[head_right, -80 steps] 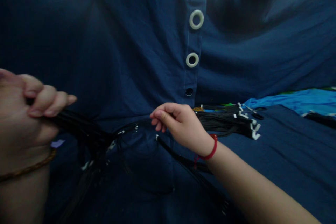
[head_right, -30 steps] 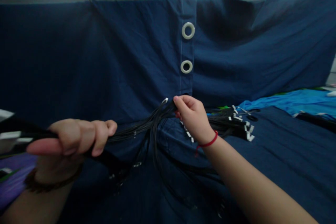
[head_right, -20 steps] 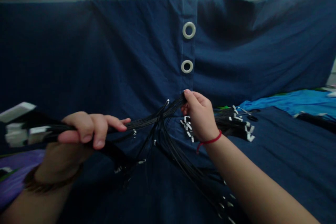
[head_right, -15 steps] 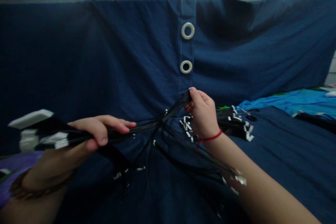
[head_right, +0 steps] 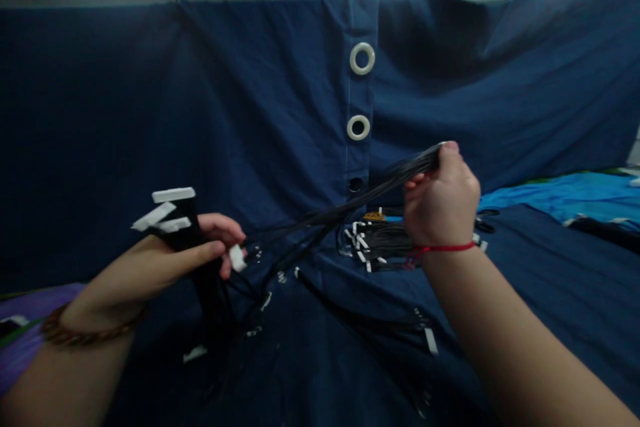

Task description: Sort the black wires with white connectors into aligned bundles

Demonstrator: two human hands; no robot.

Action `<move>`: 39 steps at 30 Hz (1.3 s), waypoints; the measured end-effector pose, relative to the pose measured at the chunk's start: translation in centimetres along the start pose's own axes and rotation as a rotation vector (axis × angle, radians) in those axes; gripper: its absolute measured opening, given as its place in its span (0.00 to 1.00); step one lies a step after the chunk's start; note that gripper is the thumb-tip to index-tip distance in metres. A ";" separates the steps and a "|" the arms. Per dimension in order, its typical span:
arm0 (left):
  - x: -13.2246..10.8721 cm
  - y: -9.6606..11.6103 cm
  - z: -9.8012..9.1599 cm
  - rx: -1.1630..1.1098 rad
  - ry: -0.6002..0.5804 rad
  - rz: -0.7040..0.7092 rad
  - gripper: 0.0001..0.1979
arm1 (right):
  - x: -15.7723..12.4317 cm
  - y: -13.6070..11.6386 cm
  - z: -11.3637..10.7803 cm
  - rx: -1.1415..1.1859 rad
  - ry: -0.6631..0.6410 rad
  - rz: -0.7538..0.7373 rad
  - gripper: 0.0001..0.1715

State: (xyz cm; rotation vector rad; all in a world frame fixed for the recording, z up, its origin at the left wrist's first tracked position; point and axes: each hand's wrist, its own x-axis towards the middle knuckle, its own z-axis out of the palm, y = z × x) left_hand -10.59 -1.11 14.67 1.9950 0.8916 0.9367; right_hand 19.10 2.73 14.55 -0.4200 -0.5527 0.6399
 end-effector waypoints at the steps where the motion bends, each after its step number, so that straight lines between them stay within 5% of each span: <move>1: 0.0 0.0 -0.1 0.016 0.004 -0.015 0.06 | 0.3 -0.4 -0.2 0.009 0.016 -0.006 0.09; 14: 0.5 -0.8 -0.3 -0.071 0.204 -0.041 0.07 | 0.7 -1.5 -1.1 0.120 -0.128 -0.019 0.08; 20: 0.8 -0.2 -0.8 -0.217 0.454 0.260 0.07 | 0.0 -2.7 -0.5 0.139 -0.310 0.302 0.24; 25: 0.4 0.5 -1.0 -0.324 0.503 0.442 0.08 | -1.4 -2.1 0.3 0.004 -0.520 0.744 0.20; 30: -0.1 1.1 -0.1 -0.383 0.499 0.524 0.10 | -4.8 2.1 0.5 -0.257 -0.693 1.149 0.10; 39: -1.5 2.6 3.0 -0.315 0.312 0.585 0.09 | -8.1 6.3 0.0 -0.348 -0.766 1.289 0.11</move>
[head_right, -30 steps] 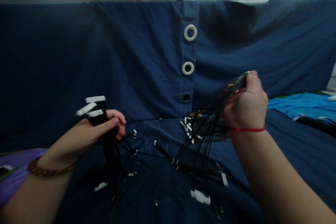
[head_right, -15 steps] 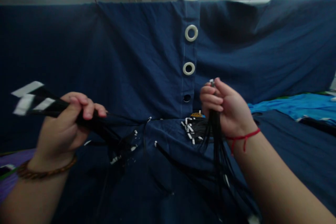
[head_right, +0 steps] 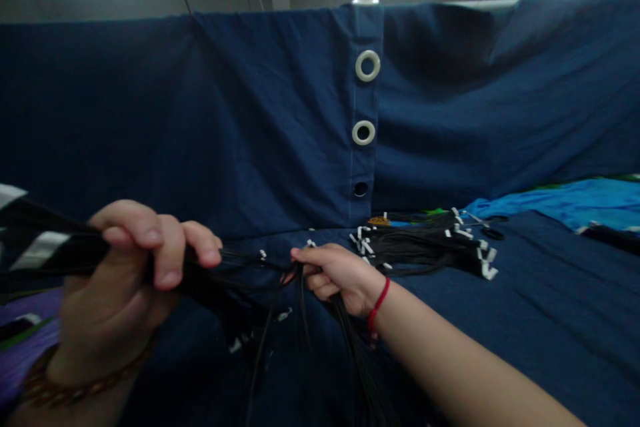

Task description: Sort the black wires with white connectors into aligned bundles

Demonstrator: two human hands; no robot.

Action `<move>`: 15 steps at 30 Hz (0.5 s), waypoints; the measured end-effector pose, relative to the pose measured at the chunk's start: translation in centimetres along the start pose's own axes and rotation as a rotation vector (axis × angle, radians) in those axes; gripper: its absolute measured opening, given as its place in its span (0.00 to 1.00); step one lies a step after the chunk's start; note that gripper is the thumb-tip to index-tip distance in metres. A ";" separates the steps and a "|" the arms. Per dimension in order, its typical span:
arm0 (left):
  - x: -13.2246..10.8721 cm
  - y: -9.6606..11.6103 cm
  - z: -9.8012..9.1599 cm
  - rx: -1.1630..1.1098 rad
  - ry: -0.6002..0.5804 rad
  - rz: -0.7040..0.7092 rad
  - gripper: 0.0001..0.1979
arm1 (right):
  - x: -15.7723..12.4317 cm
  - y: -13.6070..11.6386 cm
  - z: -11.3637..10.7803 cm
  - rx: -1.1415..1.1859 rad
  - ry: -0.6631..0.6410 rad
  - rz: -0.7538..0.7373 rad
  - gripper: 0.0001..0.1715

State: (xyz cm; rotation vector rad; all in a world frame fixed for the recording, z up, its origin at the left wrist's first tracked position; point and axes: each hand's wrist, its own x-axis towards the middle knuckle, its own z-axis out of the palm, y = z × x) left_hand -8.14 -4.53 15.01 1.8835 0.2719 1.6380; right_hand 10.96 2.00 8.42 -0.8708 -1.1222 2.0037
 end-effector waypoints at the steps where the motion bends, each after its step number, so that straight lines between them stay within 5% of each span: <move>1: -0.1 0.1 0.2 -0.003 -0.031 0.008 0.09 | 0.0 -0.2 -0.2 0.019 0.010 -0.022 0.10; 12: 0.5 -2.6 -0.9 0.111 0.127 -0.340 0.08 | -2.5 -3.9 -3.0 0.217 0.105 -0.430 0.10; 15: 0.7 -3.2 -1.7 0.097 0.069 -0.468 0.12 | -2.8 -4.0 -3.2 0.241 0.113 -0.484 0.10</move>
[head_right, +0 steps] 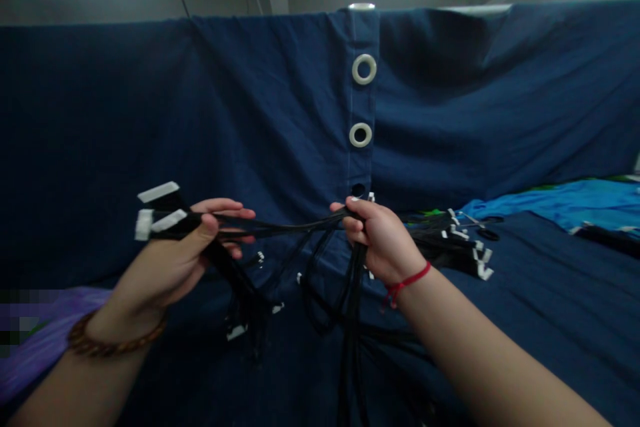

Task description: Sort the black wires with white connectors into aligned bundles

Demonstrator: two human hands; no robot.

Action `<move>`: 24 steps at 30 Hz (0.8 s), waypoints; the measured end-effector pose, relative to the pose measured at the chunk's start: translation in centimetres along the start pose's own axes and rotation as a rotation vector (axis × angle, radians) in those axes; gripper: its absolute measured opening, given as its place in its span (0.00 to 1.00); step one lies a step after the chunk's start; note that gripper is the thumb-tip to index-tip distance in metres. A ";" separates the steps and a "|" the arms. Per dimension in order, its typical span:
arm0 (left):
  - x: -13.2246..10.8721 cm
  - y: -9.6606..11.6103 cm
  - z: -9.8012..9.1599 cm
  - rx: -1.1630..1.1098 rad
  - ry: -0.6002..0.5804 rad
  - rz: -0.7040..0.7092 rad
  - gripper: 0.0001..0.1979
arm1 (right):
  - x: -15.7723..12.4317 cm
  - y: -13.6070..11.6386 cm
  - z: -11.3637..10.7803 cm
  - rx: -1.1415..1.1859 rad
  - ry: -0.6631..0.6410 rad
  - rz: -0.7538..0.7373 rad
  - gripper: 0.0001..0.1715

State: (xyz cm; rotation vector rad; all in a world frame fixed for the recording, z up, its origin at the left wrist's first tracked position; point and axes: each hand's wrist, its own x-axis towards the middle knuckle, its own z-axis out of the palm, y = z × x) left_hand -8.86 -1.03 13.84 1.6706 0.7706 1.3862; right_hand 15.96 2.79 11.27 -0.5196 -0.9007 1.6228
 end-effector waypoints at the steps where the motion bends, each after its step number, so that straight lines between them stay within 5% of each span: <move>1: 0.1 -0.2 -0.3 0.017 -0.037 -0.034 0.14 | 0.0 -0.1 0.0 0.014 0.003 -0.020 0.09; 5: 0.3 -0.8 -1.0 0.084 -0.119 -0.144 0.16 | -0.1 -0.7 -0.1 0.111 0.005 -0.109 0.09; 11: 0.0 -0.7 -0.8 0.190 -0.053 -0.237 0.19 | -0.9 -2.1 0.2 0.327 -0.027 -0.146 0.09; 19: 0.1 -1.1 -0.3 0.527 -0.156 -0.097 0.12 | -2.2 -3.4 0.7 0.497 -0.078 -0.202 0.12; 24: 0.7 -1.7 -0.2 0.774 -0.074 0.044 0.08 | -3.2 -3.8 1.7 0.481 -0.135 -0.287 0.19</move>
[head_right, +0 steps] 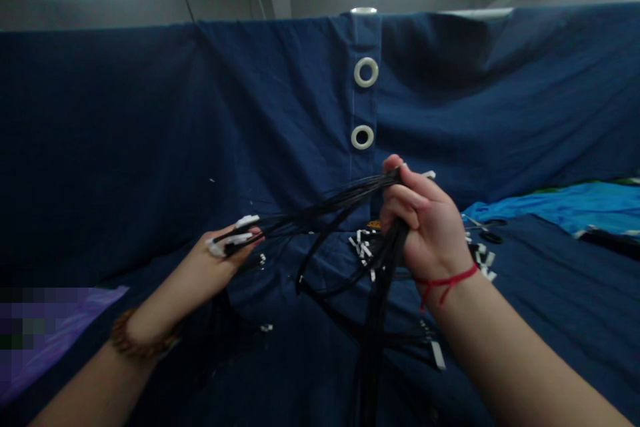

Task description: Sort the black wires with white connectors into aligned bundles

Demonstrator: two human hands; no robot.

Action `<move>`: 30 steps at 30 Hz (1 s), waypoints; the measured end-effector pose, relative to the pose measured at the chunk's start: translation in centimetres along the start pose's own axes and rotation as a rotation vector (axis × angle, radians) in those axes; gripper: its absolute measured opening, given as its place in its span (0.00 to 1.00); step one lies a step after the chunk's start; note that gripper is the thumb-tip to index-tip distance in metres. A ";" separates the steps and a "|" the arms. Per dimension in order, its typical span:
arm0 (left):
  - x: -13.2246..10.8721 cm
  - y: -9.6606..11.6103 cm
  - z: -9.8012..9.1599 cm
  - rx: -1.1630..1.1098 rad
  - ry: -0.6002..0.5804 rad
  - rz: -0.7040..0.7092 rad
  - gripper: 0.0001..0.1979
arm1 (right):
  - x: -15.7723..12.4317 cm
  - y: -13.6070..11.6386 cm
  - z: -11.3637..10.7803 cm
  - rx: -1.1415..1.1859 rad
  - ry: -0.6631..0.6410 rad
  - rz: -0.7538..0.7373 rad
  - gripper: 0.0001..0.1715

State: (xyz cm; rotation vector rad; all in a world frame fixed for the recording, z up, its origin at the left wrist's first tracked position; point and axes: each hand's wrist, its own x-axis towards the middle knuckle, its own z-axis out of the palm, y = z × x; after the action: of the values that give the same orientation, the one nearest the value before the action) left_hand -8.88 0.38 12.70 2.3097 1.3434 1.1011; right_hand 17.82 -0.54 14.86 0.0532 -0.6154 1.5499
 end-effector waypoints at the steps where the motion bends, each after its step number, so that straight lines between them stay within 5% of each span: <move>1: 0.1 -0.1 -0.1 0.052 0.025 0.025 0.07 | -0.2 0.0 0.3 -0.011 -0.021 -0.017 0.20; 12: -0.1 -0.7 -2.0 0.347 0.075 0.055 0.08 | -1.2 0.1 1.4 -0.225 -0.030 -0.209 0.17; 15: -0.3 -0.3 -2.8 0.343 -0.037 0.060 0.07 | -1.2 0.3 1.5 -0.282 -0.046 -0.277 0.18; 20: -0.9 0.9 -3.6 0.252 -0.393 0.082 0.12 | -1.0 0.3 1.0 -0.474 -0.052 -0.268 0.14; 22: -1.1 1.3 -3.5 0.306 -0.242 0.064 0.12 | -1.1 0.7 0.9 -0.603 -0.085 -0.161 0.09; 26: -1.9 2.5 -3.0 0.504 0.260 0.121 0.04 | -2.5 3.0 1.4 -0.812 -0.211 0.018 0.03; 30: -3.6 3.9 -2.5 0.400 0.390 0.243 0.03 | -4.4 5.5 2.4 -1.133 -0.299 -0.042 0.06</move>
State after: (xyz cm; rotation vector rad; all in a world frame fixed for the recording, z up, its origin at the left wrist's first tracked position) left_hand -9.24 -5.11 14.81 2.7001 1.5678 1.5452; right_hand 12.34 -5.21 13.23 -0.5616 -1.6349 0.9725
